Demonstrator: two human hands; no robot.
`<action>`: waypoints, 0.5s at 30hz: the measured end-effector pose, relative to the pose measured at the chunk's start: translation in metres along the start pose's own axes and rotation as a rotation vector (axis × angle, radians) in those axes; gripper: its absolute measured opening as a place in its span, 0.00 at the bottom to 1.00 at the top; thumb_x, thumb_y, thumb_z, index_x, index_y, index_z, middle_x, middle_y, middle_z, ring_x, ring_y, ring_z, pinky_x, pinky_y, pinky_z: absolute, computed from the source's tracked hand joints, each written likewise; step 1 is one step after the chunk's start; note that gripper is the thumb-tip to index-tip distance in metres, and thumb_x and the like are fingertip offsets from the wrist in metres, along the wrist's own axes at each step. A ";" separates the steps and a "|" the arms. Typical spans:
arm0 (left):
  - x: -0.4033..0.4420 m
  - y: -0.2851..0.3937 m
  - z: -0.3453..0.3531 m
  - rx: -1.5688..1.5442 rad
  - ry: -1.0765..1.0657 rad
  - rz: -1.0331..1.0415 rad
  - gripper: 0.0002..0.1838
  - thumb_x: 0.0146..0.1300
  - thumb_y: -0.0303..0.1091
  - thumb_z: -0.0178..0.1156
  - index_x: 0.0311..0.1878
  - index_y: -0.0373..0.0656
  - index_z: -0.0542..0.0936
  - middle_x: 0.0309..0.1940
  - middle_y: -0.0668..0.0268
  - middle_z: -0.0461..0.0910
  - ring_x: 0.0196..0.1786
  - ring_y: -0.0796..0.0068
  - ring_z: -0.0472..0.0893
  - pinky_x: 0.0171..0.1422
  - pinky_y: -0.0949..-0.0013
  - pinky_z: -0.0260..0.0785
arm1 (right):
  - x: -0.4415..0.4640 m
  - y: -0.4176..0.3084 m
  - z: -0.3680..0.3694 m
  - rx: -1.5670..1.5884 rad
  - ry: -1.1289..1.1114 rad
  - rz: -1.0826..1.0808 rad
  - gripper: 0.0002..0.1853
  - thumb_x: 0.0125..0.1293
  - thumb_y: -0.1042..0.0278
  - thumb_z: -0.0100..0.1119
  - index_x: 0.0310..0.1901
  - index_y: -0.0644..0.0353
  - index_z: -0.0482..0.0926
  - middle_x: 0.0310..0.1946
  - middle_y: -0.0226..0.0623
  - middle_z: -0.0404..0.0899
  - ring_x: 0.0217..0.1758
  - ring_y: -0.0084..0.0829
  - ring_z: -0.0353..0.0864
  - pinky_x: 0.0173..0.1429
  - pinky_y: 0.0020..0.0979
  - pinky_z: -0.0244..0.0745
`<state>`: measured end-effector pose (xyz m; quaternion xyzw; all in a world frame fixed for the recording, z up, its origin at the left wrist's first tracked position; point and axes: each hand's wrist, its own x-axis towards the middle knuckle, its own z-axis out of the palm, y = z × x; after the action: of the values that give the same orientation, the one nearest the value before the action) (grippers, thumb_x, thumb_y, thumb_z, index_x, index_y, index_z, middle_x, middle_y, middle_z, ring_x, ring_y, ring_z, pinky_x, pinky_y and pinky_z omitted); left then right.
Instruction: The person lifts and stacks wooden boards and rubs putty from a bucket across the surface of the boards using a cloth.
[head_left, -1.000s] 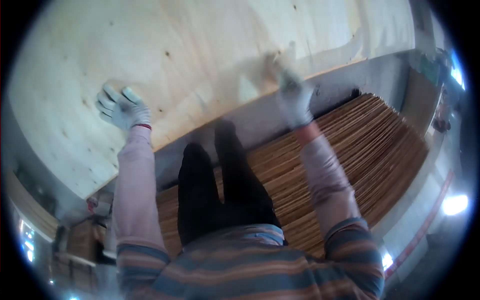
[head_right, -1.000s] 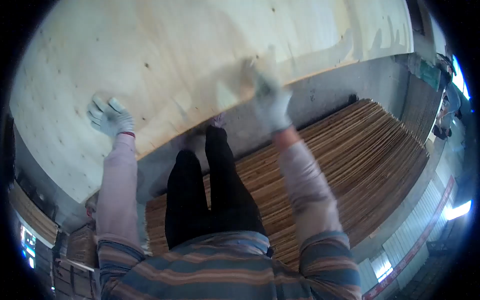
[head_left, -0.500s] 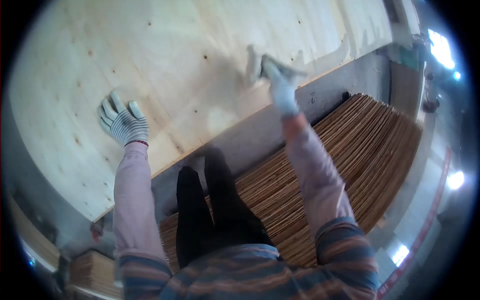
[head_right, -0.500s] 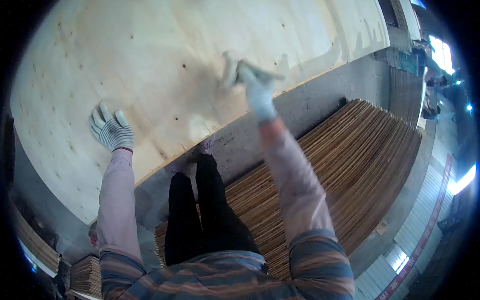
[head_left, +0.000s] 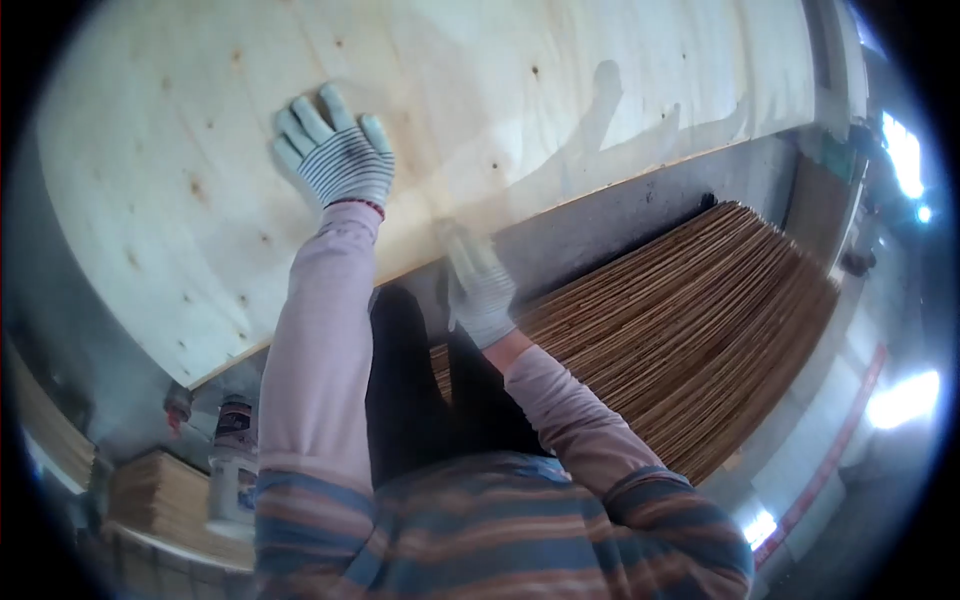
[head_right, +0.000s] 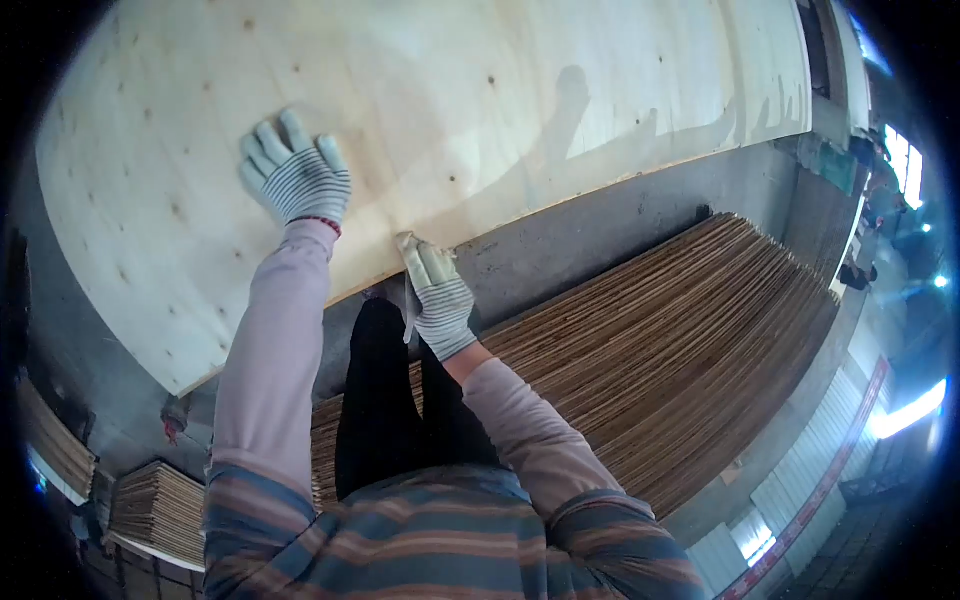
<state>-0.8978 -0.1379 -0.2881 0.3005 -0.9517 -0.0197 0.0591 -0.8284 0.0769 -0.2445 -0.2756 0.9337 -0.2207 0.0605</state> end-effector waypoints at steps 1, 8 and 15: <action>-0.001 -0.001 -0.004 0.010 -0.008 -0.016 0.29 0.61 0.50 0.50 0.61 0.43 0.69 0.58 0.51 0.67 0.65 0.45 0.61 0.66 0.40 0.52 | -0.006 -0.003 -0.004 -0.079 -0.048 -0.011 0.26 0.58 0.79 0.56 0.60 0.53 0.74 0.45 0.38 0.80 0.41 0.38 0.82 0.50 0.29 0.78; 0.059 -0.152 0.013 -0.222 0.065 -0.318 0.35 0.58 0.52 0.55 0.66 0.43 0.66 0.63 0.49 0.64 0.69 0.45 0.58 0.72 0.42 0.46 | 0.176 -0.025 -0.042 0.818 -0.133 0.283 0.12 0.69 0.68 0.58 0.48 0.66 0.81 0.37 0.32 0.84 0.40 0.18 0.78 0.49 0.21 0.76; 0.066 -0.168 0.020 0.016 -0.003 -0.404 0.36 0.65 0.55 0.48 0.71 0.43 0.60 0.67 0.47 0.58 0.71 0.37 0.53 0.70 0.33 0.43 | 0.588 -0.021 0.057 0.964 -0.221 -0.210 0.16 0.67 0.71 0.54 0.55 0.62 0.79 0.46 0.39 0.83 0.46 0.27 0.81 0.51 0.30 0.77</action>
<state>-0.8580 -0.3129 -0.3138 0.4859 -0.8722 -0.0242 0.0504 -1.2989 -0.2787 -0.2807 -0.3303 0.6808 -0.6012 0.2569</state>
